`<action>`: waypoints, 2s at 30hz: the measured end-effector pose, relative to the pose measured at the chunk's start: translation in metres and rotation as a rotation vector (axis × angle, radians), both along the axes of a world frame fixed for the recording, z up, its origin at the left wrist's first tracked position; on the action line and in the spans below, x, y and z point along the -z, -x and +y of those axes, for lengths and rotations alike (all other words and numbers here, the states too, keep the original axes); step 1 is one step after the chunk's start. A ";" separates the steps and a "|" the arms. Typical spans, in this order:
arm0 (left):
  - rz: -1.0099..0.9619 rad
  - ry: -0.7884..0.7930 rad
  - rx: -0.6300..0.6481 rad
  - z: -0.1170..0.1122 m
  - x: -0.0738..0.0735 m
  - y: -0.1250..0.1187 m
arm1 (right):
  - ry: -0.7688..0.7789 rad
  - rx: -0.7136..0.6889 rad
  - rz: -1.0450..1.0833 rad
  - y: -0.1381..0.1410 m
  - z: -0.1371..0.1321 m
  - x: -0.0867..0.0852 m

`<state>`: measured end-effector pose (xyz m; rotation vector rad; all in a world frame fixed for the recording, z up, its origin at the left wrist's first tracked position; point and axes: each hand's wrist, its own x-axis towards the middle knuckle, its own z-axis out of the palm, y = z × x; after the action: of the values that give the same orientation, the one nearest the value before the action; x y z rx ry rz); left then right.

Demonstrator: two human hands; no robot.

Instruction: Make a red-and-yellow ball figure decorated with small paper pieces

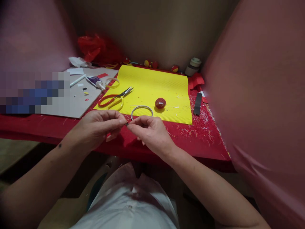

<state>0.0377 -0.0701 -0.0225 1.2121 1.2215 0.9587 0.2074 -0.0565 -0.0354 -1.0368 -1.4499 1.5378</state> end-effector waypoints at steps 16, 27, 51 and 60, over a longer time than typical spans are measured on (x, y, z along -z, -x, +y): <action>0.090 -0.069 0.045 -0.004 0.000 -0.002 | 0.037 0.028 0.035 -0.001 0.003 0.003; 0.116 -0.084 0.071 -0.004 -0.001 -0.003 | 0.054 0.022 0.003 -0.003 0.002 0.000; 0.061 -0.058 -0.035 0.010 0.008 0.000 | -0.595 0.264 -0.732 -0.081 0.097 0.006; 0.015 -0.027 -0.041 0.014 0.014 0.003 | -0.892 0.035 -0.810 -0.070 0.125 0.027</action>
<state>0.0349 -0.0563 -0.0363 1.2215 1.2535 1.0010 0.2772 0.0684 -0.0624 -1.1078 -2.3083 0.2601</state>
